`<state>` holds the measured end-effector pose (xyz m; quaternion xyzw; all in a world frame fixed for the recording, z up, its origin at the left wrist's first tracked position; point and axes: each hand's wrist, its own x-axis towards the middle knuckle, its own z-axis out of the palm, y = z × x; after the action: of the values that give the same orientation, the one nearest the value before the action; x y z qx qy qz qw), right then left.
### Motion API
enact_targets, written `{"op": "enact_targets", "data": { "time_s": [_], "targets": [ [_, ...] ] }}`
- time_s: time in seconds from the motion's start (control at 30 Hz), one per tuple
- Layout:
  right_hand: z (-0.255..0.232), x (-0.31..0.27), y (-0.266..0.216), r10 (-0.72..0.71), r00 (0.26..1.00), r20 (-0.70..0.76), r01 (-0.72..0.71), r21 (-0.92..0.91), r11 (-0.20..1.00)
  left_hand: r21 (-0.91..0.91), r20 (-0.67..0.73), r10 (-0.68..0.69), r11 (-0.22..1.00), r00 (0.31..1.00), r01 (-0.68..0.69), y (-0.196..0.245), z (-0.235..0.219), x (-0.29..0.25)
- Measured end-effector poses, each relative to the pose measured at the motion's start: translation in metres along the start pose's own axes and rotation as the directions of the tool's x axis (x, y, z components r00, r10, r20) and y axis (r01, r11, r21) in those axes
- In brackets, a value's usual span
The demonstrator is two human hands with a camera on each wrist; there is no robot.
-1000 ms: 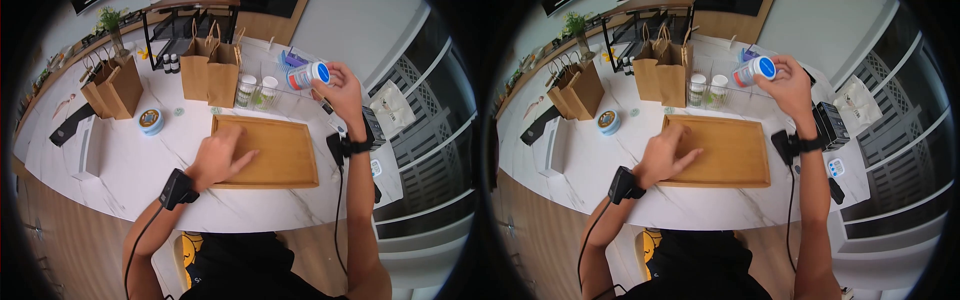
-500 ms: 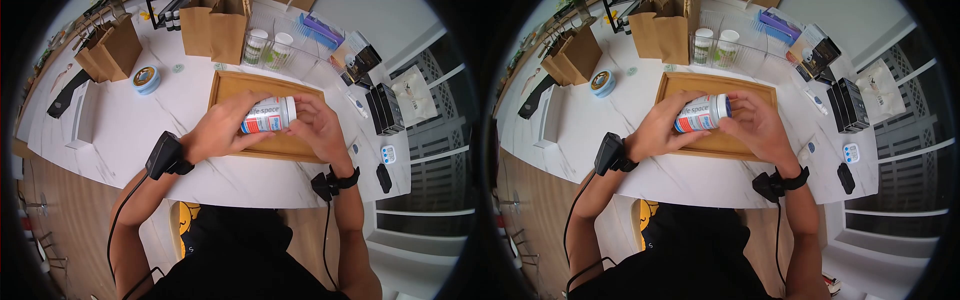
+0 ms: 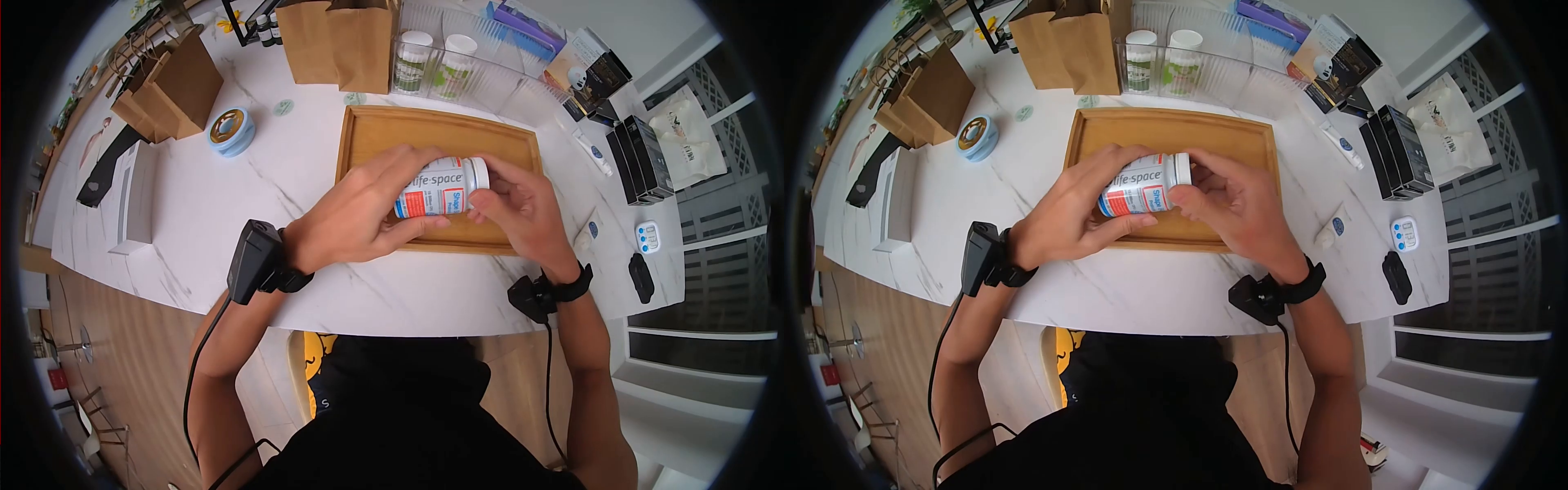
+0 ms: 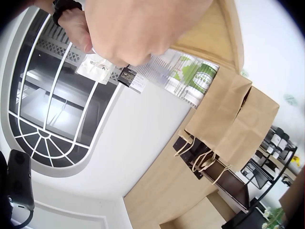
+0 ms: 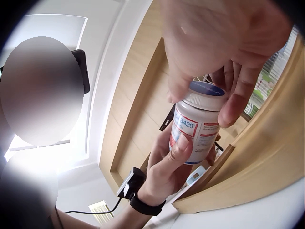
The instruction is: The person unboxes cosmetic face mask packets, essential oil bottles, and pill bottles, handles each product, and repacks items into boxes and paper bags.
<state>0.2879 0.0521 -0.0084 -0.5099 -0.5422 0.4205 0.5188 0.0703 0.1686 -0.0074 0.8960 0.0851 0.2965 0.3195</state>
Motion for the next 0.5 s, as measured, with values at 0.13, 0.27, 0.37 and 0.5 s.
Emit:
{"op": "enact_targets", "data": {
  "time_s": [0.13,0.27,0.37,0.5],
  "targets": [
    [-0.002,0.003,-0.005,-0.105,0.993,0.046,0.109,-0.098,0.989,-0.018,-0.008,0.029,0.999,1.000,-0.029,0.000,-0.002,-0.001],
    [-0.010,0.002,-0.020,-0.259,0.957,0.132,0.289,-0.315,0.904,-0.303,0.018,-0.084,0.949,0.996,0.086,0.006,-0.001,-0.001],
    [-0.010,0.002,-0.024,-0.283,0.950,0.132,0.310,-0.306,0.900,-0.428,0.046,-0.134,0.893,0.990,0.140,0.001,0.001,0.001],
    [-0.020,0.006,-0.025,-0.382,0.882,0.277,0.470,-0.455,0.756,-0.476,0.081,-0.235,0.844,0.969,0.245,-0.006,0.003,0.001]
  ]
}}
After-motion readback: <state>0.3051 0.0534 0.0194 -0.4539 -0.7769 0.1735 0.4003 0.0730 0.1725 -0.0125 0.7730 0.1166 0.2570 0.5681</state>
